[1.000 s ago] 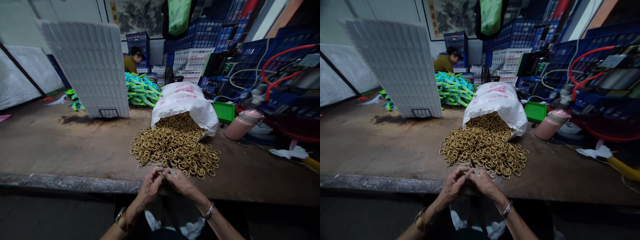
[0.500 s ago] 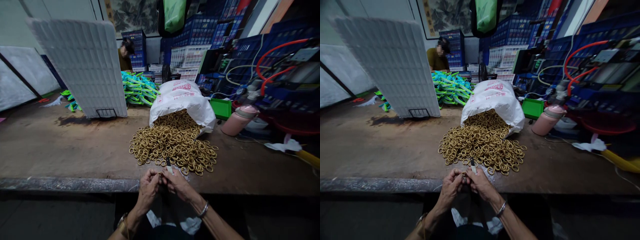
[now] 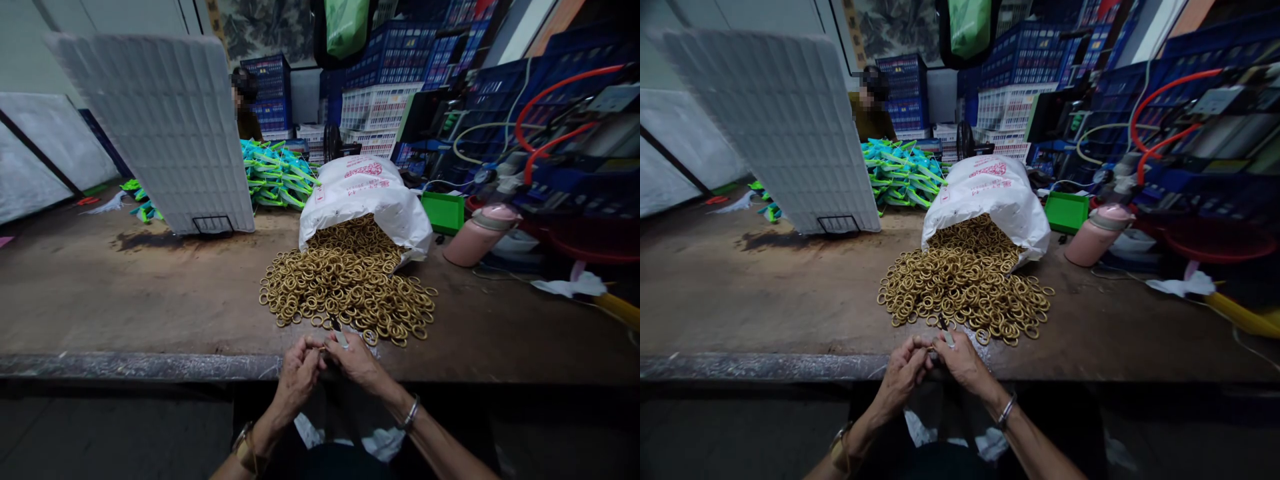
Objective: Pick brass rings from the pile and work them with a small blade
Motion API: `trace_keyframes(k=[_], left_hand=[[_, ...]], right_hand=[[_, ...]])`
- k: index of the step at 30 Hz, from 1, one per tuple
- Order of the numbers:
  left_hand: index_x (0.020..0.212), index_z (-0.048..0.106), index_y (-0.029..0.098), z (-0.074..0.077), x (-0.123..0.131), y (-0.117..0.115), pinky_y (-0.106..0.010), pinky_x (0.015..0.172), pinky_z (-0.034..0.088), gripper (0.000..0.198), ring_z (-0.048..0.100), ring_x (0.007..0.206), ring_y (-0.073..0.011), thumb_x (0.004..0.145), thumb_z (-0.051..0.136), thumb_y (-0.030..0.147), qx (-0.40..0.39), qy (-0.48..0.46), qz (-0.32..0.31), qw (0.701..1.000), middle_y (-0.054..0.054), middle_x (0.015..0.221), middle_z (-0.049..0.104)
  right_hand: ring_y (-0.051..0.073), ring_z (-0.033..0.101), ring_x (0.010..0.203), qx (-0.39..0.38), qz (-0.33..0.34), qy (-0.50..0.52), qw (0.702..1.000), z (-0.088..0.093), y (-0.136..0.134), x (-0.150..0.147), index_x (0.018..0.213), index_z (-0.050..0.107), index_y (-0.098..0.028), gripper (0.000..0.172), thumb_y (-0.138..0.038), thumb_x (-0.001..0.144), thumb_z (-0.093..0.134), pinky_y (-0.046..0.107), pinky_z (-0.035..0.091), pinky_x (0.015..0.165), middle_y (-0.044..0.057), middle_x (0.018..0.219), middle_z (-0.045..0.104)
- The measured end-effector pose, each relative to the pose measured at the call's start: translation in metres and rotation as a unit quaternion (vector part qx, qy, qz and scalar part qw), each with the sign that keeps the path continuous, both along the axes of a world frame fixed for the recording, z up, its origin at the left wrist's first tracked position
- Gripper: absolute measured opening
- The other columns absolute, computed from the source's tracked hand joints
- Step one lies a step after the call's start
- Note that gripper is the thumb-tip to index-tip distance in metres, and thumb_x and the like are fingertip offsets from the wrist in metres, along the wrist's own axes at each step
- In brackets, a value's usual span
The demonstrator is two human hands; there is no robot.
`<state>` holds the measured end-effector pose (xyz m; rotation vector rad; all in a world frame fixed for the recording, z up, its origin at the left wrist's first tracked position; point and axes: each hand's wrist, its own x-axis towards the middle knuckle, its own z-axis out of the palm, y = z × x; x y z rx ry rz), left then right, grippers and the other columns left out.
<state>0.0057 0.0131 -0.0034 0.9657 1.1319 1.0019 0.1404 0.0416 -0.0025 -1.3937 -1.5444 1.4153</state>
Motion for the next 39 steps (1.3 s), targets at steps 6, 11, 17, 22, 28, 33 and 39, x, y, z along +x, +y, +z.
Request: trace_keyframes(k=[6,11,17,22,28,33,39], left_hand=[[0.069,0.050,0.015,0.001,0.000,0.002,-0.018,0.040,0.022,0.027,0.031,0.039,-0.0042,0.072,0.054,0.042,0.012,0.019,-0.026,0.999,0.006,0.049,0.046],[0.068,0.048,0.015,-0.004,-0.002,0.001,-0.018,0.039,0.020,0.030,0.031,0.039,-0.0032,0.072,0.056,0.044,-0.018,-0.035,-0.044,0.998,0.005,0.050,0.046],[0.071,0.048,0.016,-0.005,-0.006,-0.003,-0.017,0.034,0.012,0.031,0.027,0.036,-0.0015,0.072,0.056,0.046,-0.085,-0.158,-0.067,0.981,0.004,0.057,0.048],[0.072,0.046,0.016,-0.003,-0.004,-0.004,-0.016,0.035,0.013,0.031,0.026,0.037,-0.0007,0.072,0.056,0.046,-0.069,-0.168,-0.031,0.983,0.005,0.059,0.047],[0.073,0.047,0.016,0.000,-0.001,-0.003,-0.016,0.036,0.017,0.034,0.028,0.037,-0.0007,0.070,0.058,0.048,-0.046,-0.127,0.012,0.991,0.005,0.058,0.049],[0.074,0.046,0.016,0.003,0.000,-0.003,-0.016,0.036,0.017,0.037,0.029,0.037,-0.0013,0.066,0.060,0.049,-0.064,-0.087,0.023,0.994,0.006,0.055,0.049],[0.068,0.044,0.017,-0.001,-0.002,-0.005,-0.017,0.037,0.019,0.033,0.028,0.037,-0.0022,0.069,0.057,0.048,-0.036,-0.055,0.029,0.997,0.007,0.050,0.044]], right_hand=[[0.005,0.027,0.039,-0.018,-0.002,0.030,0.999,-0.011,0.001,0.001,0.057,0.040,-0.019,0.027,-0.039,0.074,0.043,0.018,0.023,0.038,-0.008,0.043,0.034],[0.003,0.024,0.034,-0.058,-0.016,0.071,0.996,-0.016,-0.001,0.000,0.062,0.040,-0.020,0.027,-0.043,0.074,0.044,0.018,0.021,0.035,-0.010,0.043,0.033],[0.004,0.023,0.032,-0.082,-0.012,0.076,0.994,-0.015,0.001,-0.002,0.062,0.038,-0.021,0.025,-0.042,0.075,0.041,0.019,0.021,0.035,-0.010,0.042,0.032],[0.009,0.039,0.047,0.069,-0.020,-0.086,0.994,-0.011,0.001,0.000,0.061,0.044,-0.019,0.019,-0.029,0.076,0.038,0.021,0.030,0.048,-0.005,0.050,0.043],[0.011,0.048,0.056,0.187,0.091,-0.252,0.945,-0.010,-0.011,-0.002,0.079,0.051,-0.019,0.018,-0.010,0.072,0.036,0.022,0.026,0.054,0.000,0.063,0.057],[0.013,0.051,0.059,0.217,0.102,-0.340,0.909,-0.011,-0.014,-0.003,0.087,0.050,-0.018,0.026,-0.006,0.067,0.039,0.024,0.023,0.054,0.002,0.068,0.061],[0.015,0.054,0.060,0.218,0.090,-0.427,0.873,-0.012,-0.016,-0.007,0.089,0.050,-0.017,0.025,-0.005,0.071,0.038,0.026,0.022,0.052,0.004,0.068,0.063]])
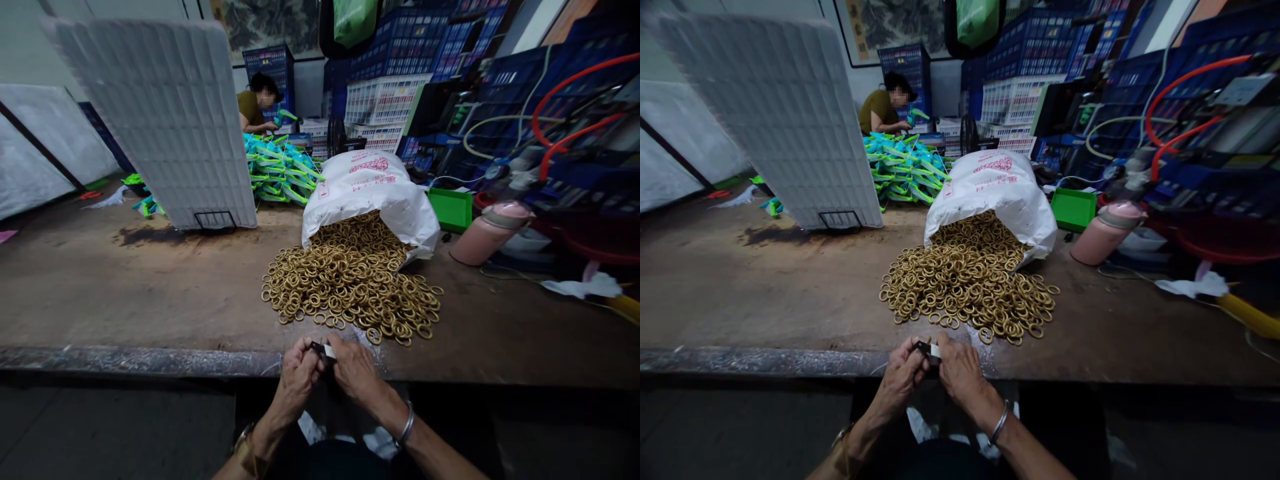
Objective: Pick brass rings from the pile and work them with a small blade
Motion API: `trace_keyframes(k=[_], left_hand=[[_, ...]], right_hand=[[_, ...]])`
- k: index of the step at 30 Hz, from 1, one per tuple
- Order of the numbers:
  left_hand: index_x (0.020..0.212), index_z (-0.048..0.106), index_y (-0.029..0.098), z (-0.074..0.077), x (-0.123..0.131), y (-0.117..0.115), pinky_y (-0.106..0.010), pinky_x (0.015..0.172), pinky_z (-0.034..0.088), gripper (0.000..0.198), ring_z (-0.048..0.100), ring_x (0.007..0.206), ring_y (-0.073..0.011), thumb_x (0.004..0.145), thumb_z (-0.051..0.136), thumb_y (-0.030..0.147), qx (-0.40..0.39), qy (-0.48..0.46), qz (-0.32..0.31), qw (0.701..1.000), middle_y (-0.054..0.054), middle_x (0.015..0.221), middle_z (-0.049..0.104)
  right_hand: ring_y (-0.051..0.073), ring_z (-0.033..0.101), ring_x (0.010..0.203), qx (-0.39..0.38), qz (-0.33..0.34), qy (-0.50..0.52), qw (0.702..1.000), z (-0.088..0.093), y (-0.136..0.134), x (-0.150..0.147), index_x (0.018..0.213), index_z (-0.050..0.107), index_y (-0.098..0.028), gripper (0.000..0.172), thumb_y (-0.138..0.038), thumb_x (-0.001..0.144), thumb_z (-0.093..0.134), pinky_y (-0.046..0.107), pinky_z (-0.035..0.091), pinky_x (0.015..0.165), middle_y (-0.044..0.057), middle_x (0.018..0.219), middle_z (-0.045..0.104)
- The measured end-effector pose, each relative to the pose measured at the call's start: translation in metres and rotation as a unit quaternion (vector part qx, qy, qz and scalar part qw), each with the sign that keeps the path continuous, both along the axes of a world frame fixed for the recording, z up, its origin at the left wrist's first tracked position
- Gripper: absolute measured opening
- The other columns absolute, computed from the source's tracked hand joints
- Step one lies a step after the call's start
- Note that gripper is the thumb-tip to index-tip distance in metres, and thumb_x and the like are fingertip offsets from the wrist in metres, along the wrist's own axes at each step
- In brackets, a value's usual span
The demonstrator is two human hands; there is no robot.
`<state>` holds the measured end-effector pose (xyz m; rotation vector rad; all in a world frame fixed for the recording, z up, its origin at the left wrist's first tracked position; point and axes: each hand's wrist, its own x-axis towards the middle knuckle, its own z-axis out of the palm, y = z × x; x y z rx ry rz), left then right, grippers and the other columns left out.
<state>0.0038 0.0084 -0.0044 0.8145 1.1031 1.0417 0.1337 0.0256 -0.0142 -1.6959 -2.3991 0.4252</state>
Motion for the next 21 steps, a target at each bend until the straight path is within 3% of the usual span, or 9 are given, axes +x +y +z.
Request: trace_keyframes(k=[4,10,14,21], left_hand=[[0.069,0.045,0.017,0.004,-0.003,-0.007,-0.016,0.035,0.016,0.032,0.026,0.035,-0.0016,0.072,0.055,0.047,-0.001,-0.017,-0.023,1.000,0.008,0.049,0.043],[0.073,0.047,0.017,0.015,-0.004,-0.011,-0.015,0.033,0.018,0.032,0.035,0.039,-0.0025,0.068,0.060,0.045,-0.061,-0.157,-0.021,0.986,0.002,0.064,0.054],[0.073,0.050,0.014,0.014,-0.005,-0.008,-0.015,0.036,0.027,0.031,0.048,0.050,-0.0064,0.067,0.063,0.042,-0.085,-0.188,0.003,0.979,-0.004,0.076,0.059],[0.084,0.053,0.018,0.009,-0.011,0.000,-0.015,0.038,0.026,0.025,0.047,0.048,-0.0071,0.066,0.063,0.032,-0.136,-0.284,-0.011,0.949,0.002,0.063,0.053]], right_hand=[[0.015,0.057,0.061,-0.007,-0.050,-0.048,0.998,0.001,0.010,0.003,0.089,0.050,-0.016,0.022,-0.006,0.077,0.035,0.028,0.020,0.051,0.005,0.070,0.064],[0.015,0.059,0.063,0.028,-0.130,-0.036,0.991,0.004,0.031,0.010,0.088,0.048,-0.018,0.012,-0.015,0.083,0.037,0.027,0.020,0.051,0.005,0.072,0.065],[0.016,0.060,0.064,0.049,-0.120,-0.030,0.991,0.005,0.036,0.003,0.093,0.047,-0.019,0.012,-0.019,0.083,0.041,0.027,0.020,0.051,0.004,0.074,0.065],[0.017,0.059,0.066,0.046,-0.111,-0.028,0.992,0.006,0.039,-0.001,0.093,0.047,-0.018,0.016,-0.014,0.079,0.041,0.026,0.022,0.053,0.005,0.076,0.064]])
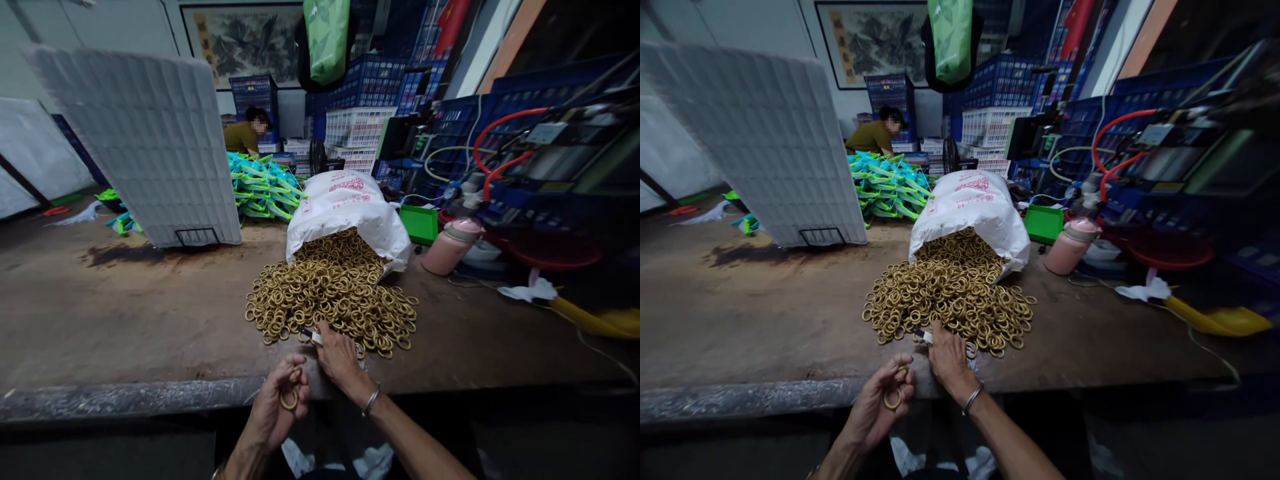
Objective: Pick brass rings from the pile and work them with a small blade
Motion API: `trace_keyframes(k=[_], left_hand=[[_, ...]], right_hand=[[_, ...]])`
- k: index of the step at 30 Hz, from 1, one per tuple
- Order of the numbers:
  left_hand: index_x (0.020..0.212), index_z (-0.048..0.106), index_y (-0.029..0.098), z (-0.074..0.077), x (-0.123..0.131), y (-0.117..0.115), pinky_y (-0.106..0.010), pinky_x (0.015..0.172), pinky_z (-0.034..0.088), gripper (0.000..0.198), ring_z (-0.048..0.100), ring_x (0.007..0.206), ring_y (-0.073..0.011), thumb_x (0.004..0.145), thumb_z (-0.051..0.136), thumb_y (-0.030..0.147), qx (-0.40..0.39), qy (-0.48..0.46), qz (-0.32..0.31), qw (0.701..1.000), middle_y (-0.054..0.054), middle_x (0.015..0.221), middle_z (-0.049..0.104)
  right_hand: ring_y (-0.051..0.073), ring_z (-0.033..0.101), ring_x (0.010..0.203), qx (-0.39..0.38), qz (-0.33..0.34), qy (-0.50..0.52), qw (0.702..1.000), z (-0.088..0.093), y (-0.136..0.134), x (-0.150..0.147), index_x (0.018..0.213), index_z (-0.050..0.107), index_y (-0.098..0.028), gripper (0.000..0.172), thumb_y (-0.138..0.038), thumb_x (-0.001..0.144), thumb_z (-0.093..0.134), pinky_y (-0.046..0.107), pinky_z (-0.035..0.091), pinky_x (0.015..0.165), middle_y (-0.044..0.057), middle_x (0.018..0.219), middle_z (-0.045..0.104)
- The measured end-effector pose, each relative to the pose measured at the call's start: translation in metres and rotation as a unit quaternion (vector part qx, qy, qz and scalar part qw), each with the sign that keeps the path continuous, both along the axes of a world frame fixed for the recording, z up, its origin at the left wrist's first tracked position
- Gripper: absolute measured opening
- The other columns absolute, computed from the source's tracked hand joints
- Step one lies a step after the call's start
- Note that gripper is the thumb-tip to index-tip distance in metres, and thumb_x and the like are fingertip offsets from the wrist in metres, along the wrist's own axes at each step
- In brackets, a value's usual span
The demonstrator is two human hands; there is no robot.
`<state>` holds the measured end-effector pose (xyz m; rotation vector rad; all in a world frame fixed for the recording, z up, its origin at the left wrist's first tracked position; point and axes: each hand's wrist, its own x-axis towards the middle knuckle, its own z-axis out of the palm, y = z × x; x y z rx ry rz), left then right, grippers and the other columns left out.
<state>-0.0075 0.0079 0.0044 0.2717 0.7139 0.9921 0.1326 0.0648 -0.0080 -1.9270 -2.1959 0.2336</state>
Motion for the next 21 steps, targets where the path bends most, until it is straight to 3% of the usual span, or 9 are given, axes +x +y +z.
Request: trace_keyframes(k=[5,7,10,13,17,21], left_hand=[[0.064,0.049,0.014,-0.003,0.004,0.004,-0.015,0.041,0.032,0.025,0.049,0.053,-0.0070,0.068,0.063,0.034,-0.011,0.011,0.028,0.999,0.001,0.065,0.051],[0.068,0.049,0.014,-0.003,0.008,0.006,-0.016,0.041,0.033,0.026,0.050,0.054,-0.0079,0.066,0.065,0.034,0.004,0.066,0.044,0.997,0.001,0.064,0.052],[0.080,0.050,0.016,-0.004,0.014,0.008,-0.016,0.039,0.033,0.030,0.051,0.052,-0.0088,0.066,0.066,0.038,0.039,0.134,0.052,0.989,0.002,0.064,0.053],[0.088,0.049,0.018,-0.008,0.018,0.009,-0.015,0.036,0.030,0.035,0.046,0.045,-0.0062,0.067,0.063,0.043,0.080,0.168,0.066,0.980,0.004,0.062,0.052],[0.073,0.049,0.017,-0.010,0.021,0.010,-0.015,0.035,0.021,0.031,0.028,0.036,-0.0022,0.069,0.060,0.045,0.109,0.216,0.057,0.969,0.007,0.052,0.045],[0.061,0.051,0.015,-0.004,0.020,0.010,-0.017,0.044,0.031,0.030,0.038,0.045,-0.0054,0.068,0.062,0.042,0.167,0.291,0.069,0.940,0.004,0.052,0.048]], right_hand=[[0.014,0.054,0.061,0.001,0.006,0.098,0.995,-0.004,0.001,0.008,0.089,0.047,-0.019,0.014,-0.014,0.079,0.038,0.024,0.027,0.055,0.001,0.069,0.060],[0.013,0.052,0.060,0.001,0.015,0.183,0.983,-0.004,-0.001,0.010,0.083,0.046,-0.019,0.010,-0.020,0.081,0.036,0.023,0.030,0.056,0.000,0.066,0.056],[0.012,0.049,0.061,-0.001,0.028,0.315,0.949,-0.002,-0.008,0.009,0.078,0.045,-0.020,0.018,-0.032,0.084,0.033,0.022,0.035,0.059,-0.001,0.067,0.052],[0.012,0.047,0.062,-0.027,0.025,0.402,0.915,0.000,-0.016,0.005,0.076,0.045,-0.020,0.019,-0.036,0.081,0.038,0.022,0.037,0.060,-0.002,0.067,0.051],[0.010,0.042,0.051,-0.112,0.014,0.473,0.874,0.000,-0.021,0.003,0.076,0.045,-0.020,0.015,-0.035,0.077,0.042,0.021,0.036,0.051,-0.005,0.057,0.046],[0.010,0.043,0.055,-0.110,0.017,0.468,0.877,0.000,-0.018,0.002,0.072,0.046,-0.019,0.015,-0.034,0.075,0.044,0.022,0.038,0.056,-0.004,0.058,0.047]])
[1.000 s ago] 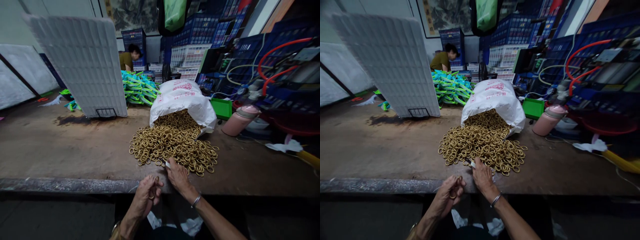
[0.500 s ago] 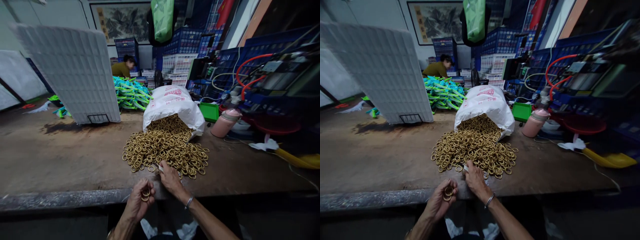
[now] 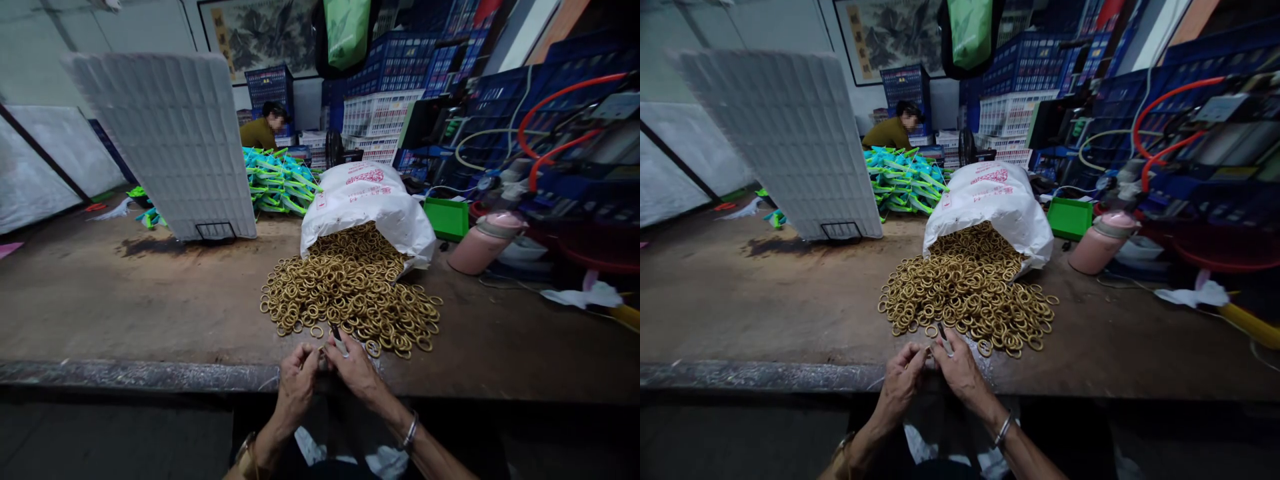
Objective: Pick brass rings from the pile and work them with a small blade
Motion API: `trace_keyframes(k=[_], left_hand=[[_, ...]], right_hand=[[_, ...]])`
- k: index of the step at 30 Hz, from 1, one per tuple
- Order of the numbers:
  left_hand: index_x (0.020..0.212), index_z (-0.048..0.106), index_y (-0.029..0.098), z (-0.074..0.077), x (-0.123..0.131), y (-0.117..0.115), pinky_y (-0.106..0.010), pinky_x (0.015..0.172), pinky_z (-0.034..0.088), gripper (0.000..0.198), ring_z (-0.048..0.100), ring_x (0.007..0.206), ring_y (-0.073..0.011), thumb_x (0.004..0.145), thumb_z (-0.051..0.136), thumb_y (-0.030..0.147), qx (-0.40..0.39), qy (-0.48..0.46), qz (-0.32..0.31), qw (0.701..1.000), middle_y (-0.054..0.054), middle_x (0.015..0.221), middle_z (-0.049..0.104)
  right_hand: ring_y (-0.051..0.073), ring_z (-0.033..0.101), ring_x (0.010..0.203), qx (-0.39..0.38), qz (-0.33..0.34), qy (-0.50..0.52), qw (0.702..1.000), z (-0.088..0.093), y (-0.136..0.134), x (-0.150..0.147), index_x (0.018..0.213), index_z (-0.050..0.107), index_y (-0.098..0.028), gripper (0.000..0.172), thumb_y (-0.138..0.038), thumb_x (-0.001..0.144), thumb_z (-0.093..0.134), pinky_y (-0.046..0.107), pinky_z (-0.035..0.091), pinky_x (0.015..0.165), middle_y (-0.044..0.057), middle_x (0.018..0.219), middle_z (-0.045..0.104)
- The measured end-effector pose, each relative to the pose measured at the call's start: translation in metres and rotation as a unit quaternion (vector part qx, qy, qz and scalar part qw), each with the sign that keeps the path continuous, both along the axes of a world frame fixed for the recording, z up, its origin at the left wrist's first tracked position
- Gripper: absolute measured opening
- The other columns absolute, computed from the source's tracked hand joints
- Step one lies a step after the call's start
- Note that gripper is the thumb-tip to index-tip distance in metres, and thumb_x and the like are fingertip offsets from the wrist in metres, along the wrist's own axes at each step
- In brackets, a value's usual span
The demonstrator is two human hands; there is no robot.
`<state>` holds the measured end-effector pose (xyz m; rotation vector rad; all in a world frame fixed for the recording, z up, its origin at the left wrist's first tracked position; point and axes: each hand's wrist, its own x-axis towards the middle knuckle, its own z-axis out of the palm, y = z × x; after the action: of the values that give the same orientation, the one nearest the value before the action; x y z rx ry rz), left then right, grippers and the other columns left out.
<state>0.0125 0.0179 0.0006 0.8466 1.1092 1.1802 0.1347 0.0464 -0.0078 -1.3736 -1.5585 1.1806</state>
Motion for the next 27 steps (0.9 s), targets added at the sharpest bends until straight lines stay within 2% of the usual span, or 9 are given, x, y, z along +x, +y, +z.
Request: trace_keyframes(k=[3,7,10,14,16,18,22,24,27], left_hand=[[0.061,0.053,0.015,0.001,-0.002,-0.001,-0.018,0.048,0.033,0.028,0.041,0.049,-0.0065,0.068,0.062,0.040,0.024,0.030,-0.005,0.999,0.003,0.055,0.050],[0.066,0.048,0.016,-0.006,-0.004,-0.002,-0.016,0.035,0.017,0.031,0.025,0.035,-0.0023,0.072,0.056,0.046,-0.069,-0.044,-0.077,0.994,0.007,0.048,0.040],[0.068,0.046,0.016,-0.007,-0.005,-0.004,-0.016,0.034,0.011,0.032,0.022,0.035,-0.0010,0.072,0.056,0.046,-0.080,-0.102,-0.097,0.987,0.007,0.053,0.042],[0.067,0.046,0.015,-0.004,-0.004,-0.007,-0.015,0.035,0.011,0.033,0.023,0.037,-0.0002,0.071,0.056,0.047,-0.071,-0.109,-0.097,0.987,0.006,0.057,0.044],[0.068,0.046,0.015,-0.003,-0.004,-0.008,-0.015,0.035,0.012,0.033,0.023,0.038,-0.0002,0.072,0.056,0.046,-0.070,-0.111,-0.091,0.987,0.005,0.058,0.044],[0.071,0.045,0.016,-0.004,-0.004,-0.008,-0.015,0.036,0.014,0.032,0.024,0.038,-0.0005,0.072,0.056,0.046,-0.069,-0.113,-0.078,0.988,0.006,0.058,0.044],[0.072,0.043,0.018,-0.008,-0.004,-0.007,-0.015,0.036,0.017,0.032,0.028,0.038,-0.0011,0.072,0.056,0.047,-0.066,-0.094,-0.050,0.992,0.006,0.058,0.046],[0.073,0.043,0.018,-0.010,-0.004,-0.007,-0.015,0.036,0.017,0.032,0.029,0.038,-0.0014,0.072,0.055,0.048,-0.066,-0.076,-0.045,0.994,0.006,0.059,0.046],[0.074,0.042,0.018,-0.010,-0.004,-0.006,-0.016,0.036,0.016,0.033,0.028,0.037,-0.0016,0.072,0.055,0.049,-0.061,-0.057,-0.047,0.995,0.007,0.057,0.046]], right_hand=[[0.011,0.044,0.062,0.020,-0.010,-0.035,0.999,0.001,0.002,-0.001,0.068,0.047,-0.018,0.017,-0.034,0.073,0.047,0.024,0.037,0.061,-0.002,0.065,0.048],[0.011,0.042,0.060,0.002,-0.001,-0.022,1.000,0.003,0.000,-0.003,0.067,0.046,-0.018,0.016,-0.034,0.072,0.048,0.023,0.036,0.059,-0.003,0.064,0.047],[0.009,0.041,0.055,-0.046,0.002,0.030,0.999,0.006,-0.003,-0.004,0.069,0.046,-0.019,0.014,-0.033,0.072,0.045,0.022,0.035,0.054,-0.004,0.059,0.046],[0.008,0.038,0.044,-0.111,0.006,0.065,0.992,0.006,-0.004,-0.003,0.071,0.044,-0.020,0.013,-0.031,0.075,0.040,0.020,0.031,0.045,-0.007,0.051,0.044],[0.009,0.041,0.047,-0.081,0.003,0.026,0.996,0.003,-0.003,0.000,0.069,0.045,-0.019,0.015,-0.030,0.076,0.038,0.021,0.032,0.047,-0.005,0.052,0.046],[0.010,0.043,0.052,-0.015,-0.004,-0.050,0.999,0.000,-0.004,0.003,0.066,0.045,-0.019,0.017,-0.029,0.077,0.036,0.022,0.033,0.051,-0.003,0.055,0.048],[0.012,0.043,0.054,0.099,0.051,-0.204,0.973,-0.006,-0.010,0.007,0.069,0.046,-0.020,0.013,-0.018,0.075,0.035,0.023,0.030,0.054,-0.002,0.059,0.049],[0.012,0.044,0.055,0.111,0.078,-0.249,0.959,-0.008,-0.014,0.008,0.073,0.048,-0.020,0.015,-0.011,0.071,0.036,0.024,0.028,0.054,-0.001,0.060,0.051],[0.012,0.045,0.055,0.124,0.080,-0.296,0.944,-0.009,-0.016,0.007,0.077,0.048,-0.020,0.022,-0.007,0.066,0.036,0.024,0.025,0.054,0.000,0.062,0.054]])
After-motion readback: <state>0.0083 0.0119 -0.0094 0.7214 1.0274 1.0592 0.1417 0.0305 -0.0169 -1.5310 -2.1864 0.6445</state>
